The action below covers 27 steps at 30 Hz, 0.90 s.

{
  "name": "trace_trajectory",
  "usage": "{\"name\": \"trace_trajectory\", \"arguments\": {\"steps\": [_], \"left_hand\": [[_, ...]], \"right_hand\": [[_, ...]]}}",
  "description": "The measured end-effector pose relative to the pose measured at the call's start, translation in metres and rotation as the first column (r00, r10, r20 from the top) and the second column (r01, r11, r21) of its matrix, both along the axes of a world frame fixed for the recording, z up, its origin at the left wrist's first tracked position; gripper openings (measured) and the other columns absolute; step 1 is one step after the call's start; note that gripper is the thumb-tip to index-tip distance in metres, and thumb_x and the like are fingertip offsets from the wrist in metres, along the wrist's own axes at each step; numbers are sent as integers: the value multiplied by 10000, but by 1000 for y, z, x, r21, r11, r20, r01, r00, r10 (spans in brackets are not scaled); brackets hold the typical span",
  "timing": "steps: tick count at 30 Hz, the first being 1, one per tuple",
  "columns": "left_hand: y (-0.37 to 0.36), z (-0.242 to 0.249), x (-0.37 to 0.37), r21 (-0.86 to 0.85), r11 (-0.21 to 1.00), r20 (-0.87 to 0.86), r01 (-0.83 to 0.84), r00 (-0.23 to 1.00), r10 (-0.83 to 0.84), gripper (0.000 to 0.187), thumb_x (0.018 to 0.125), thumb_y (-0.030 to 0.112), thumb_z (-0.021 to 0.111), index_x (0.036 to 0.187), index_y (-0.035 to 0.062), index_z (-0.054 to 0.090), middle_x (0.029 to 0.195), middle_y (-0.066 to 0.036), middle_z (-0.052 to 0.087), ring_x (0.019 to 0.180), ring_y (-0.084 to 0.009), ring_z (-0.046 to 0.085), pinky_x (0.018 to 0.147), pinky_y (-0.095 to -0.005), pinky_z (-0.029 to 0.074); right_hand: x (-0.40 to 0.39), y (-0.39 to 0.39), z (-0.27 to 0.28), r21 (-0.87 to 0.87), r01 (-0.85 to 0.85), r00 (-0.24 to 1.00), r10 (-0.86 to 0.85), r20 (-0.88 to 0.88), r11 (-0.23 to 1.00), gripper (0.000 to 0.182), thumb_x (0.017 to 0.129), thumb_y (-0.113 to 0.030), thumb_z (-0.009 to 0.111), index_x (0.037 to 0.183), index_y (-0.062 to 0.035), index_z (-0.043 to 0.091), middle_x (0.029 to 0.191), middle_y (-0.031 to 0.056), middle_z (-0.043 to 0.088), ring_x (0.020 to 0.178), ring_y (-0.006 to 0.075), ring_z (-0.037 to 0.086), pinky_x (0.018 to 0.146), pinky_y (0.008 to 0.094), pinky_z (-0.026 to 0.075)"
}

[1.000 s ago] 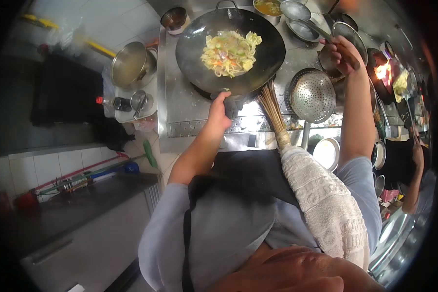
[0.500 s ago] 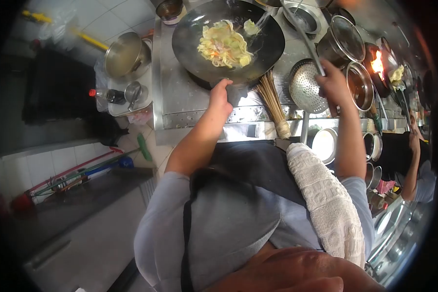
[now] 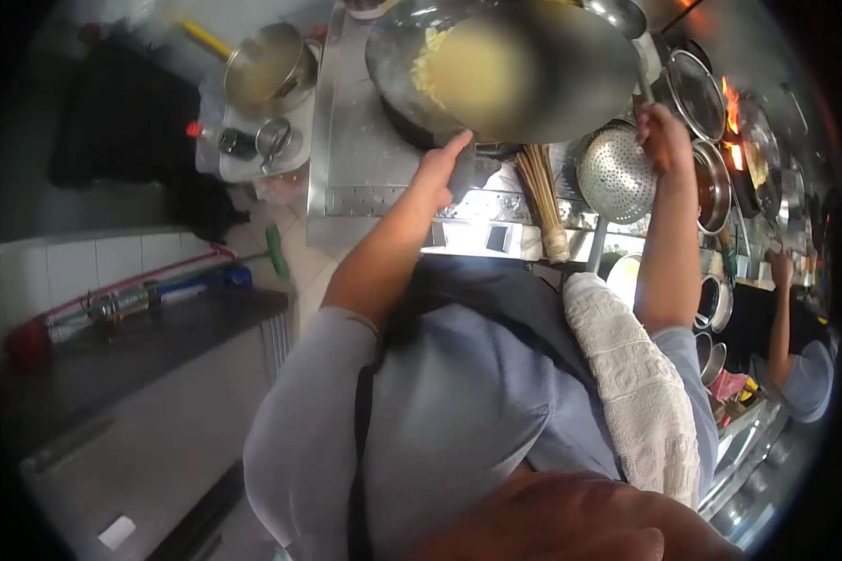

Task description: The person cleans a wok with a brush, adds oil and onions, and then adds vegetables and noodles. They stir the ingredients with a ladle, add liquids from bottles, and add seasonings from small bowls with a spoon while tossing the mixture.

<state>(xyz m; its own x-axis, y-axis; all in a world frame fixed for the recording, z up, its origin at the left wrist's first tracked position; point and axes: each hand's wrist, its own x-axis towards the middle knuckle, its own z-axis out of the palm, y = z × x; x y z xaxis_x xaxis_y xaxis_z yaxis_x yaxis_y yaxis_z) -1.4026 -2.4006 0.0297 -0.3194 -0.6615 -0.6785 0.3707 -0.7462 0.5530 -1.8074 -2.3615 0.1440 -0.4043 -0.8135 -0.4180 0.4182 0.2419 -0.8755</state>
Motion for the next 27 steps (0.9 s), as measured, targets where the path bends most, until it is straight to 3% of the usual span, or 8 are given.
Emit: {"name": "trace_trajectory", "arguments": {"steps": [6, 7, 9, 12, 15, 18, 24, 27], "left_hand": [[54, 18, 84, -36, 968, 17, 247, 969, -247, 425, 933, 370, 724, 1095, -19, 669, 974, -125, 717, 854, -223, 715, 758, -385, 589], [70, 24, 99, -32, 974, 89, 224, 971, -220, 396, 944, 350, 714, 1100, -11, 670, 977, -121, 717, 854, -220, 715, 773, -379, 588], [104, 10, 131, -121, 984, 7, 134, 991, -134, 424, 967, 373, 685, 1156, -5, 666, 1051, -115, 716, 930, -204, 704, 840, -349, 569], [143, 7, 167, -146, 986, 73, -81, 993, 93, 435, 939, 339, 727, 1177, -18, 655, 1063, -97, 717, 936, -182, 691, 853, -330, 553], [170, 2, 203, -209, 971, 276, -114, 946, 170, 463, 922, 341, 739, 1213, -6, 643, 1079, -97, 720, 958, -192, 692, 876, -337, 547], [206, -10, 208, -328, 944, 600, 22, 777, 190, 515, 885, 368, 753, 1243, 16, 633, 1097, -112, 728, 991, -232, 699, 906, -354, 538], [279, -91, 271, 40, 986, 957, 163, 279, -85, 716, 819, 487, 730, 1412, 132, 546, 1187, -164, 703, 1082, -323, 683, 951, -418, 532], [329, -114, 306, -130, 945, 984, 301, 160, 85, 636, 828, 453, 691, 1373, 144, 582, 1132, -159, 714, 1045, -341, 682, 942, -418, 542]], "right_hand": [[-81, -63, -11, -37, 4, 994, 0, 113, 999, 284, 975, -198, 608, 1110, 51, 633, 719, -41, 597, 608, 55, 568, 515, 185, 445], [-164, -79, -60, -107, -164, 979, 175, 104, 981, 353, 976, -237, 621, 1210, 27, 620, 919, 44, 711, 753, 103, 644, 653, 214, 511], [-142, -81, -52, -55, 161, 971, -169, -170, 985, 437, 1018, -327, 511, 1387, -100, 570, 1402, 134, 610, 1146, 218, 618, 1001, 357, 473], [-256, -143, -101, -18, 27, 991, -24, 135, 999, 547, 1029, -383, 434, 1481, -77, 473, 1534, 121, 479, 1425, 282, 423, 1196, 496, 318], [-211, -153, -63, 3, -116, 993, 116, -12, 993, 539, 985, -270, 642, 1430, -4, 494, 1271, 93, 627, 1073, 132, 599, 943, 279, 481], [-300, -189, -95, -185, -642, 689, 665, 288, 745, 512, 991, -229, 640, 1418, 8, 487, 1256, 102, 637, 1033, 132, 621, 843, 247, 510], [-233, -190, -84, 27, -34, 999, 36, -41, 999, 404, 1025, -203, 563, 1357, 26, 542, 1301, 160, 649, 1018, 145, 662, 791, 192, 530], [-254, -189, -114, -92, -15, 998, 21, 66, 996, 356, 974, -272, 626, 1226, -21, 633, 1172, 135, 702, 946, 251, 699, 899, 395, 575]]}}
